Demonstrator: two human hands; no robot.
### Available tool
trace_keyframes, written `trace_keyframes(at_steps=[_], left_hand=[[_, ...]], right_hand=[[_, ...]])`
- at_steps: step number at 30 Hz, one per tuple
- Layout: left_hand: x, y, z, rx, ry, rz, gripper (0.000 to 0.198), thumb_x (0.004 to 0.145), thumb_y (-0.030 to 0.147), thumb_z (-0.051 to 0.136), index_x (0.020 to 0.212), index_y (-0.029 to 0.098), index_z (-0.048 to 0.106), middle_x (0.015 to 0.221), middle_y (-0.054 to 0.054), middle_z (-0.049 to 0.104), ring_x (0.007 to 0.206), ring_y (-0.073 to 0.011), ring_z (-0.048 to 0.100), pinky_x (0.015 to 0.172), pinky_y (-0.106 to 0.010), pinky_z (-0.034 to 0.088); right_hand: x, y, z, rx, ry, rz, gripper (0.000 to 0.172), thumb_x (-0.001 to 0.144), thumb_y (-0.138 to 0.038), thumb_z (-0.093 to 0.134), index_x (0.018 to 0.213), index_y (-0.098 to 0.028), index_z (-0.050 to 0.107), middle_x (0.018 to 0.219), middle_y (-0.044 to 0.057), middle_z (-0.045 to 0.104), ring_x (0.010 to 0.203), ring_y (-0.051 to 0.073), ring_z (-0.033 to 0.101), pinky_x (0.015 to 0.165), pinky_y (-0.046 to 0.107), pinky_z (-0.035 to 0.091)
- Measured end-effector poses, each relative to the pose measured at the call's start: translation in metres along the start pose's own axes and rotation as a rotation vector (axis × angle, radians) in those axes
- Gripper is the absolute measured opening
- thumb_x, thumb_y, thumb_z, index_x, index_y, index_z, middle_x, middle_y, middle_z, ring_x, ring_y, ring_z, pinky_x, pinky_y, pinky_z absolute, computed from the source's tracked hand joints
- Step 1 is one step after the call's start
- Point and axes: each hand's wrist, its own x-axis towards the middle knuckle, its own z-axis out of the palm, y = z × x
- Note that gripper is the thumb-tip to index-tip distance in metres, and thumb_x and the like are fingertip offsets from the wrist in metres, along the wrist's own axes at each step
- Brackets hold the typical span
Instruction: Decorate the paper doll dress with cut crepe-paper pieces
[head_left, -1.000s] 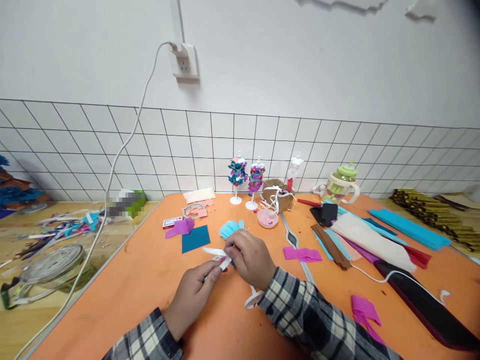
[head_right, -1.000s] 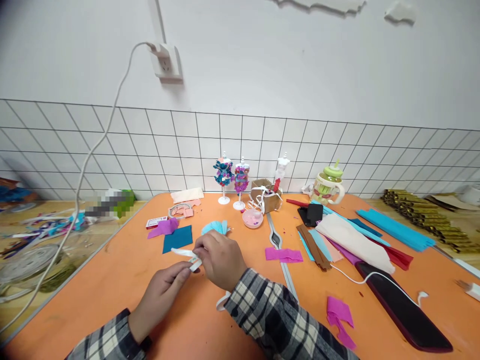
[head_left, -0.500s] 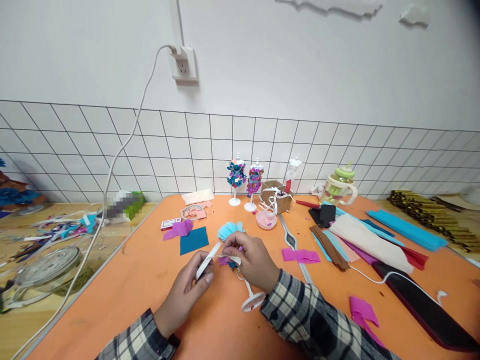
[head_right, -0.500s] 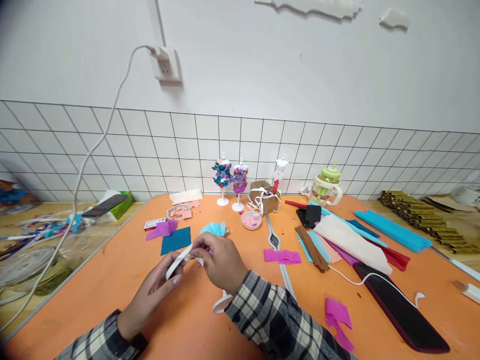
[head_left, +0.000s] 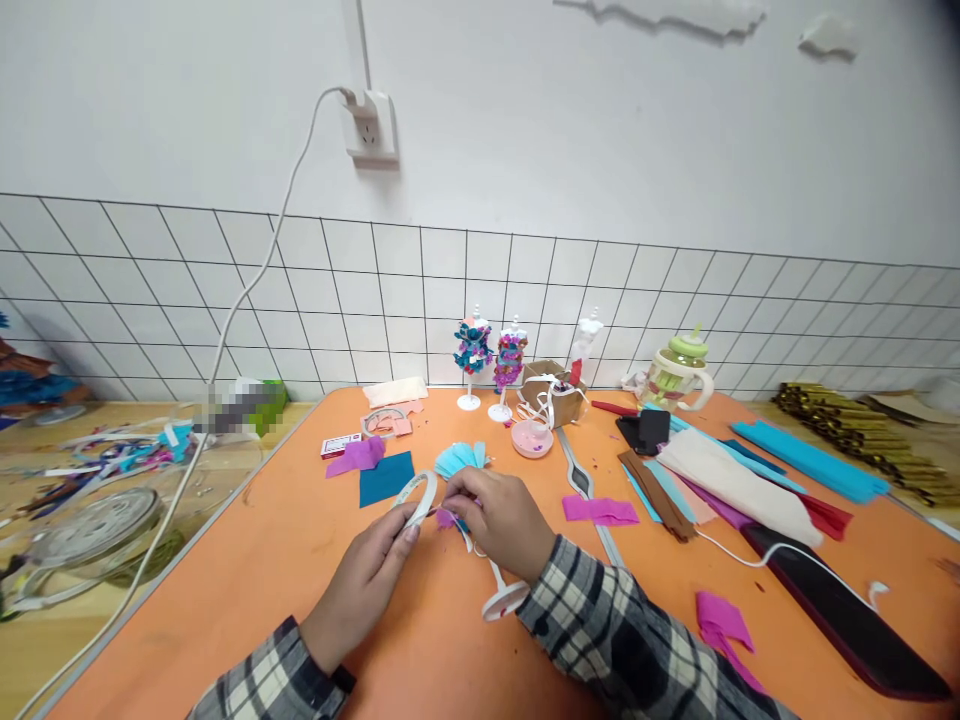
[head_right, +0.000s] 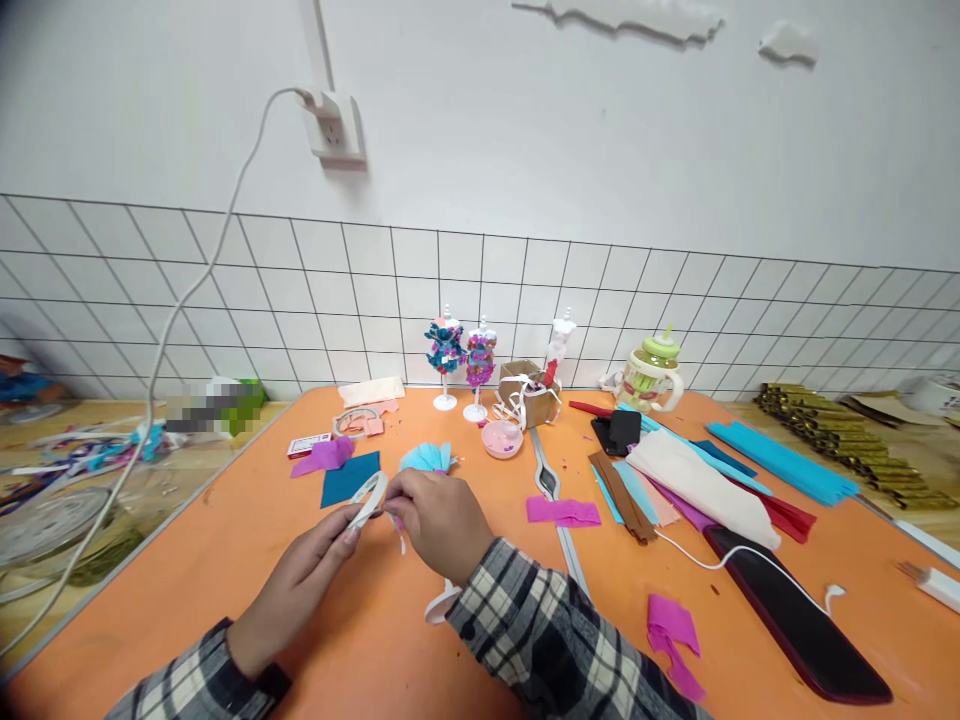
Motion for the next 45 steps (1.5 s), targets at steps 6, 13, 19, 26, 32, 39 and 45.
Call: trace_keyframes(at_steps=[6, 13, 19, 26, 32, 39, 45], left_hand=[[-0.002, -0.009, -0.01, 0.248, 0.119, 0.002, 0.03, 0.091, 0.044, 0.046, 0.092, 0.021, 0.065, 0.078, -0.003, 0.068, 0.072, -0.0214, 0.061, 0.066, -0.029, 0.045], [-0.003, -0.006, -0.013, 0.063, 0.007, 0.04, 0.031, 0.094, 0.041, 0.039, 0.083, 0.02, 0.059, 0.074, -0.003, 0.063, 0.07, -0.0193, 0.058, 0.067, -0.027, 0.045], [-0.004, -0.004, -0.006, -0.1, -0.069, -0.018, 0.032, 0.094, 0.043, 0.038, 0.075, 0.021, 0.052, 0.068, 0.001, 0.05, 0.065, -0.0165, 0.049, 0.06, -0.025, 0.04], [-0.005, -0.006, -0.003, -0.074, -0.111, 0.013, 0.036, 0.092, 0.05, 0.039, 0.083, 0.02, 0.057, 0.073, -0.001, 0.056, 0.067, -0.018, 0.05, 0.063, -0.027, 0.04], [-0.006, -0.004, 0.001, -0.136, -0.116, 0.022, 0.038, 0.092, 0.051, 0.039, 0.087, 0.019, 0.059, 0.079, -0.003, 0.061, 0.072, -0.0197, 0.054, 0.067, -0.028, 0.042], [-0.004, 0.001, 0.001, -0.184, -0.082, -0.026, 0.024, 0.095, 0.036, 0.041, 0.089, 0.02, 0.058, 0.083, -0.001, 0.063, 0.078, -0.0187, 0.058, 0.073, -0.027, 0.044], [-0.006, 0.0, 0.001, -0.137, -0.106, -0.021, 0.027, 0.096, 0.037, 0.037, 0.088, 0.021, 0.057, 0.084, -0.002, 0.063, 0.08, -0.0191, 0.058, 0.074, -0.028, 0.044]], right_hand=[[0.0, 0.003, -0.003, -0.094, -0.129, -0.101, 0.022, 0.091, -0.021, 0.055, 0.11, -0.022, 0.065, 0.089, 0.001, 0.072, 0.08, 0.015, 0.064, 0.071, 0.025, 0.042], [-0.001, 0.0, -0.005, -0.107, -0.101, -0.156, 0.008, 0.082, -0.02, 0.066, 0.089, -0.021, 0.063, 0.092, 0.0, 0.07, 0.087, 0.015, 0.062, 0.072, 0.025, 0.04], [-0.005, 0.001, 0.006, -0.114, -0.068, -0.106, 0.016, 0.083, -0.027, 0.066, 0.096, -0.021, 0.061, 0.088, 0.0, 0.067, 0.08, 0.015, 0.06, 0.066, 0.026, 0.039], [-0.005, 0.004, 0.011, -0.115, -0.105, -0.197, 0.011, 0.085, -0.03, 0.064, 0.093, -0.022, 0.065, 0.096, 0.001, 0.068, 0.088, 0.015, 0.061, 0.073, 0.026, 0.041], [-0.007, 0.003, 0.014, -0.188, -0.148, -0.246, 0.015, 0.086, -0.031, 0.064, 0.096, -0.021, 0.065, 0.095, 0.002, 0.069, 0.087, 0.017, 0.061, 0.072, 0.028, 0.042], [-0.006, 0.0, 0.01, -0.105, -0.061, -0.246, 0.02, 0.088, -0.031, 0.059, 0.104, -0.022, 0.065, 0.102, 0.004, 0.068, 0.093, 0.016, 0.061, 0.078, 0.027, 0.044], [-0.009, 0.004, 0.017, -0.161, -0.062, -0.236, 0.015, 0.09, -0.03, 0.056, 0.095, -0.024, 0.069, 0.09, 0.003, 0.069, 0.083, 0.015, 0.062, 0.068, 0.027, 0.043]])
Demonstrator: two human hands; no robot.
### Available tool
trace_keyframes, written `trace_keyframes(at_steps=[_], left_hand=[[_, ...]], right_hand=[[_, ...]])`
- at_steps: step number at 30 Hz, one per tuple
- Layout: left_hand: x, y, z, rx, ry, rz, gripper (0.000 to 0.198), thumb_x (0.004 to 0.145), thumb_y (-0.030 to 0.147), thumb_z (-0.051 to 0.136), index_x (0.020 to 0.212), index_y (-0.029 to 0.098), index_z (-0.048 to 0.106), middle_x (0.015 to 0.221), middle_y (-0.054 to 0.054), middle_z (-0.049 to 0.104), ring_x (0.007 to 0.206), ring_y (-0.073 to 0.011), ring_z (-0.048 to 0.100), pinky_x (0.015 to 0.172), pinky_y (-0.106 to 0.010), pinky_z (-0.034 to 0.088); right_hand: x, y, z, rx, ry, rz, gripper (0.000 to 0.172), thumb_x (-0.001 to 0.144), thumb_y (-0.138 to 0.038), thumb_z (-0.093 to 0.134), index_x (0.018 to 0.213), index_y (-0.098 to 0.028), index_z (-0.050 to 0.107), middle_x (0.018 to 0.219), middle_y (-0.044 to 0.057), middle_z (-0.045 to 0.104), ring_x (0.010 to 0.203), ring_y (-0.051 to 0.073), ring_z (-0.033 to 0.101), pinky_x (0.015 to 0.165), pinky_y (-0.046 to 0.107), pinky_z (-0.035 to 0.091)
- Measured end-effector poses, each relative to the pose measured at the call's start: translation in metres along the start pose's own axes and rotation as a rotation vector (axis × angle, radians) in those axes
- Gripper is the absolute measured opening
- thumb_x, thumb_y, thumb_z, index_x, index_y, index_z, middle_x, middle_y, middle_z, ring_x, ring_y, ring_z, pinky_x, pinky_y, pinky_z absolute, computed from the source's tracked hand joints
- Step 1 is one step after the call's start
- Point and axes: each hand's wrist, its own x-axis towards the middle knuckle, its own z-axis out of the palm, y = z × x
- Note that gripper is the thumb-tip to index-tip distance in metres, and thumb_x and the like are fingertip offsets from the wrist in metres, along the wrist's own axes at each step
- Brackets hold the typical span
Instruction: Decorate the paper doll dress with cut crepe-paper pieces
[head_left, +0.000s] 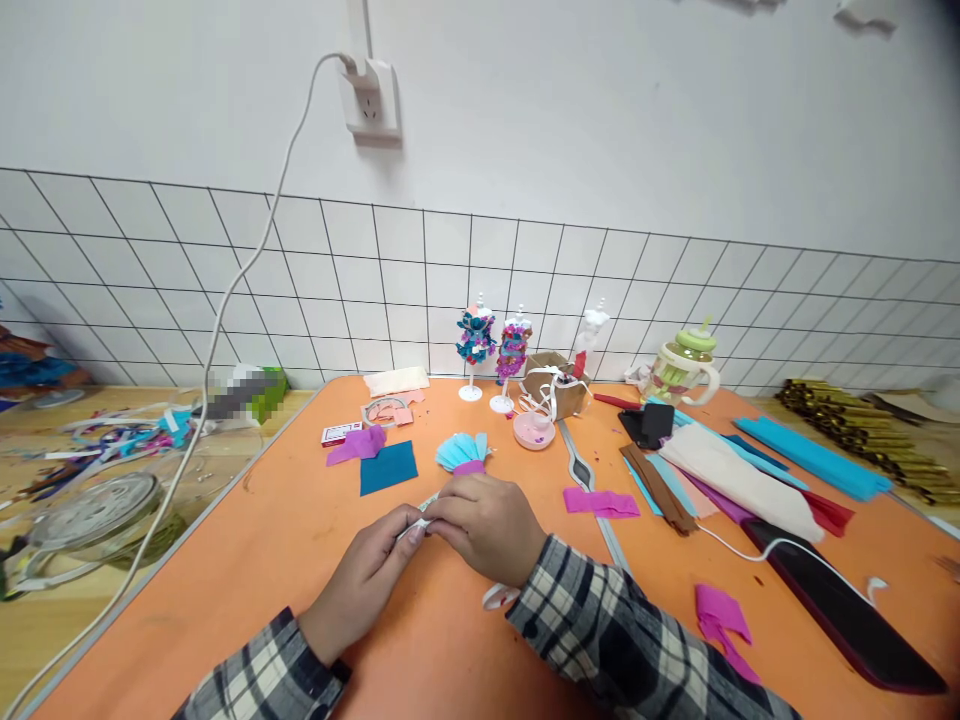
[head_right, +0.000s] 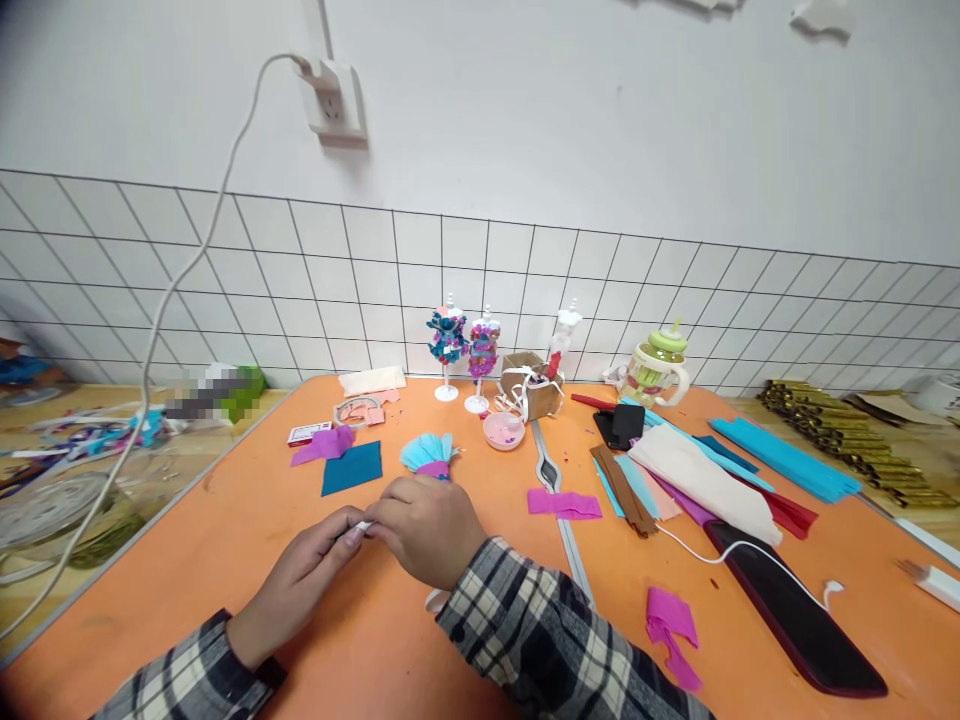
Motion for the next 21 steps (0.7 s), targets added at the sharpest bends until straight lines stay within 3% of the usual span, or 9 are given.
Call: trace_keyframes(at_steps=[4, 7, 11, 14, 17, 19, 21], left_hand=[[-0.001, 0.0, 0.001, 0.049, -0.014, -0.006, 0.028, 0.096, 0.038, 0.036, 0.09, 0.021, 0.058, 0.084, -0.002, 0.063, 0.079, -0.0194, 0.057, 0.073, -0.028, 0.044], [-0.001, 0.001, 0.001, 0.058, 0.008, -0.01, 0.025, 0.095, 0.038, 0.039, 0.092, 0.022, 0.058, 0.082, -0.001, 0.063, 0.075, -0.0187, 0.057, 0.068, -0.026, 0.043], [-0.001, 0.001, 0.001, 0.047, 0.037, -0.031, 0.024, 0.095, 0.039, 0.04, 0.096, 0.022, 0.058, 0.077, 0.001, 0.06, 0.068, -0.0175, 0.054, 0.064, -0.025, 0.042], [-0.002, -0.001, 0.001, 0.04, 0.032, -0.033, 0.025, 0.095, 0.039, 0.038, 0.101, 0.023, 0.057, 0.082, -0.001, 0.061, 0.074, -0.0189, 0.055, 0.07, -0.027, 0.044], [-0.001, -0.003, -0.001, 0.047, 0.032, -0.043, 0.026, 0.096, 0.04, 0.036, 0.099, 0.023, 0.056, 0.085, -0.001, 0.061, 0.078, -0.0198, 0.055, 0.073, -0.028, 0.043], [-0.001, -0.004, -0.002, 0.048, 0.034, -0.043, 0.026, 0.096, 0.04, 0.036, 0.094, 0.022, 0.055, 0.081, -0.001, 0.059, 0.076, -0.0193, 0.055, 0.071, -0.027, 0.043], [0.0, -0.003, -0.002, 0.034, 0.034, -0.028, 0.026, 0.096, 0.04, 0.037, 0.092, 0.022, 0.055, 0.08, -0.001, 0.059, 0.075, -0.0191, 0.055, 0.071, -0.027, 0.043]], right_hand=[[0.003, -0.002, 0.002, 0.246, 0.014, 0.172, 0.009, 0.081, -0.018, 0.062, 0.084, -0.021, 0.069, 0.083, 0.001, 0.067, 0.072, 0.011, 0.061, 0.067, 0.023, 0.045], [0.008, -0.005, 0.0, 0.409, 0.088, 0.384, 0.008, 0.073, -0.011, 0.061, 0.076, -0.018, 0.065, 0.072, -0.001, 0.063, 0.061, 0.009, 0.056, 0.058, 0.02, 0.044], [0.012, -0.005, -0.001, 0.548, 0.084, 0.589, 0.005, 0.077, -0.015, 0.056, 0.078, -0.016, 0.061, 0.059, -0.004, 0.056, 0.045, 0.006, 0.047, 0.044, 0.018, 0.037], [0.011, -0.001, 0.002, 0.636, 0.058, 0.649, 0.01, 0.082, -0.02, 0.052, 0.084, -0.016, 0.06, 0.064, -0.003, 0.058, 0.045, 0.007, 0.05, 0.042, 0.018, 0.039], [0.008, 0.005, 0.0, 0.541, 0.159, 0.535, 0.028, 0.084, -0.016, 0.046, 0.108, -0.017, 0.06, 0.089, 0.004, 0.065, 0.06, 0.01, 0.059, 0.056, 0.024, 0.049], [0.006, 0.007, -0.005, 0.387, 0.188, 0.318, 0.045, 0.082, -0.013, 0.048, 0.126, -0.021, 0.053, 0.11, 0.007, 0.064, 0.077, 0.013, 0.062, 0.071, 0.028, 0.051], [0.005, 0.008, -0.009, 0.239, 0.119, 0.105, 0.049, 0.081, -0.013, 0.052, 0.128, -0.026, 0.054, 0.12, 0.006, 0.062, 0.091, 0.015, 0.062, 0.083, 0.031, 0.049]])
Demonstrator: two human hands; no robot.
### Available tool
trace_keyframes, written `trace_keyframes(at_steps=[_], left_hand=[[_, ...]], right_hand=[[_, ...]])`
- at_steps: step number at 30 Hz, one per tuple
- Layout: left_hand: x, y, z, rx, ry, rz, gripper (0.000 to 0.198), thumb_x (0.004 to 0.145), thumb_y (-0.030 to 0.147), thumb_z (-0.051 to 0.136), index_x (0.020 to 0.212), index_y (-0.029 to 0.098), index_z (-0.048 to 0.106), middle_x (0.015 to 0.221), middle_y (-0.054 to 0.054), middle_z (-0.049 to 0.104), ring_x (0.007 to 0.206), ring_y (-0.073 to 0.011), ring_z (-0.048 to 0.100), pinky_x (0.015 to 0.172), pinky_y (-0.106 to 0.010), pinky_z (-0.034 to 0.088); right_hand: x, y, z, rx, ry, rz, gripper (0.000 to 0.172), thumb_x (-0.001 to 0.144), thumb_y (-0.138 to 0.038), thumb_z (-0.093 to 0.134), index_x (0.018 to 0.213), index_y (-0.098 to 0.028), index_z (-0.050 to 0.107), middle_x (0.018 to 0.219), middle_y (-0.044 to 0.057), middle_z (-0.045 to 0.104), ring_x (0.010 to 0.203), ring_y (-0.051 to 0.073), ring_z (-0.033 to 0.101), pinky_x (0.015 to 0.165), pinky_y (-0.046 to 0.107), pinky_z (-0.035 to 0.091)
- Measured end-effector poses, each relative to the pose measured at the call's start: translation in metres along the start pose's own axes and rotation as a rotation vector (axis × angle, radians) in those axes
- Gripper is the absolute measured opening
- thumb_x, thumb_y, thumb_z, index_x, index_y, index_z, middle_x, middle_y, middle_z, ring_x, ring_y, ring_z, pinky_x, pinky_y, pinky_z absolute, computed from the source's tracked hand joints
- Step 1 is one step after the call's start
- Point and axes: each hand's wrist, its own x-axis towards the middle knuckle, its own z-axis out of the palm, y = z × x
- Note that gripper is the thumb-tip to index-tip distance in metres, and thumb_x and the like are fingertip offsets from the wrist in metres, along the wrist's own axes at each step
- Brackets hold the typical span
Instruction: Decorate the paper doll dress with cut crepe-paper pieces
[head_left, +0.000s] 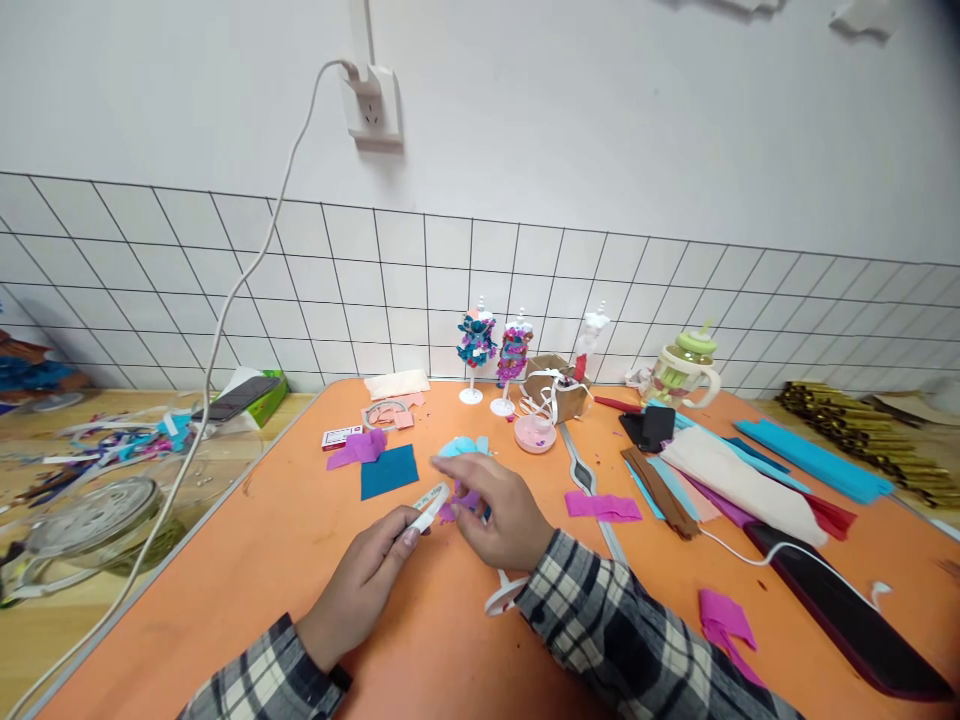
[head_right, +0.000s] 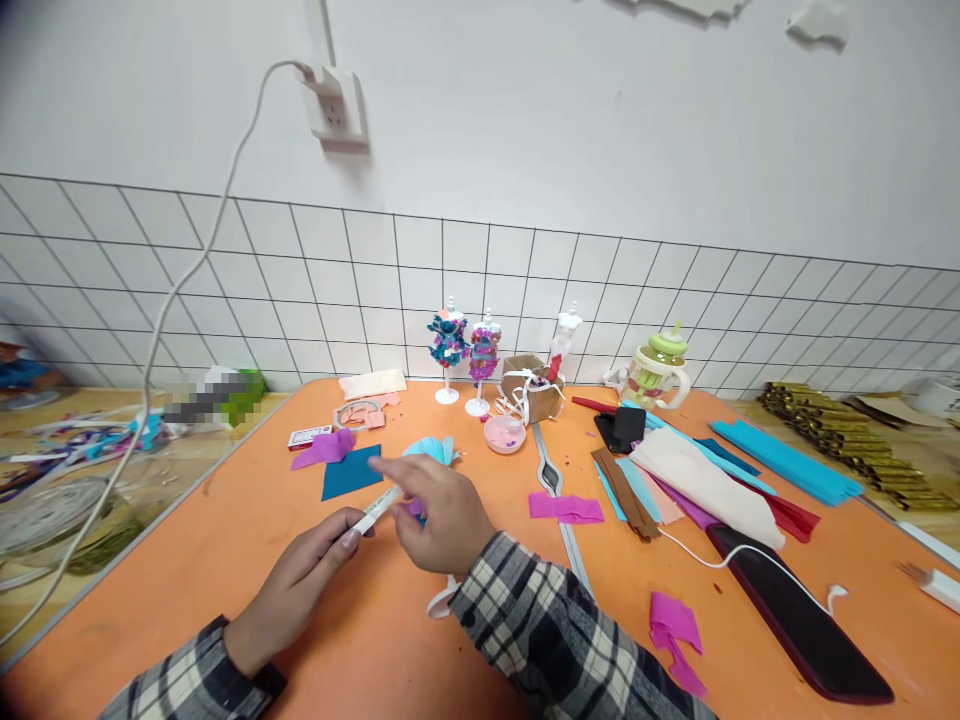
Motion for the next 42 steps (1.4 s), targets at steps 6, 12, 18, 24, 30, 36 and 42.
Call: trace_keyframes(at_steps=[6, 12, 18, 24, 30, 36, 42], left_hand=[[0.0, 0.005, 0.001, -0.013, -0.017, 0.039, 0.026, 0.096, 0.036, 0.037, 0.091, 0.022, 0.059, 0.08, -0.001, 0.063, 0.074, -0.0188, 0.056, 0.07, -0.026, 0.044], [-0.001, -0.005, -0.005, 0.169, -0.047, 0.143, 0.024, 0.095, 0.031, 0.042, 0.107, 0.024, 0.061, 0.1, -0.005, 0.068, 0.091, -0.0223, 0.06, 0.083, -0.031, 0.045], [-0.007, 0.002, -0.011, 0.259, -0.035, 0.337, 0.03, 0.096, 0.024, 0.037, 0.118, 0.025, 0.057, 0.094, -0.007, 0.066, 0.084, -0.0221, 0.057, 0.078, -0.033, 0.044], [-0.011, 0.01, -0.011, 0.28, 0.048, 0.535, 0.032, 0.099, 0.027, 0.028, 0.113, 0.022, 0.056, 0.076, -0.004, 0.059, 0.07, -0.0204, 0.052, 0.065, -0.032, 0.042], [-0.009, -0.006, -0.036, 0.397, 0.223, 0.509, 0.029, 0.098, 0.027, 0.03, 0.103, 0.021, 0.058, 0.075, -0.004, 0.059, 0.072, -0.0211, 0.056, 0.068, -0.033, 0.044], [-0.013, -0.042, -0.076, 0.777, 0.152, 0.106, 0.044, 0.095, 0.031, 0.033, 0.136, 0.02, 0.045, 0.101, -0.007, 0.071, 0.093, -0.0263, 0.064, 0.086, -0.039, 0.043], [-0.013, -0.078, -0.083, 0.876, -0.015, -0.026, 0.045, 0.088, 0.025, 0.039, 0.13, 0.019, 0.054, 0.126, -0.011, 0.065, 0.108, -0.0279, 0.063, 0.087, -0.037, 0.046]], right_hand=[[-0.007, 0.01, 0.006, -0.318, -0.082, -0.221, 0.02, 0.093, -0.025, 0.05, 0.101, -0.027, 0.069, 0.102, 0.0, 0.072, 0.089, 0.016, 0.063, 0.077, 0.029, 0.046], [-0.009, 0.01, 0.005, -0.346, -0.093, -0.271, 0.023, 0.091, -0.017, 0.049, 0.088, -0.025, 0.07, 0.087, 0.0, 0.073, 0.077, 0.014, 0.064, 0.066, 0.027, 0.045], [-0.008, -0.015, 0.006, 0.009, 0.077, -0.107, 0.018, 0.087, -0.019, 0.053, 0.077, -0.021, 0.068, 0.074, 0.003, 0.07, 0.071, 0.014, 0.062, 0.068, 0.026, 0.048], [-0.008, -0.03, 0.014, 0.365, 0.187, 0.093, 0.017, 0.082, -0.023, 0.06, 0.067, -0.018, 0.068, 0.064, 0.003, 0.065, 0.065, 0.015, 0.06, 0.064, 0.027, 0.048], [0.002, -0.023, -0.028, 0.876, 0.176, 0.354, 0.025, 0.082, -0.042, 0.066, 0.081, -0.017, 0.07, 0.078, 0.004, 0.067, 0.073, 0.015, 0.064, 0.072, 0.031, 0.054], [-0.035, 0.006, -0.043, 0.806, -0.19, 0.354, 0.068, 0.093, -0.053, 0.044, 0.15, -0.04, 0.008, 0.148, 0.011, 0.036, 0.123, 0.021, 0.05, 0.098, 0.046, 0.044], [-0.092, 0.023, -0.017, 0.76, -0.137, 0.431, 0.084, 0.091, -0.058, 0.043, 0.149, -0.035, -0.013, 0.145, 0.015, 0.04, 0.128, 0.023, 0.045, 0.104, 0.052, 0.035]])
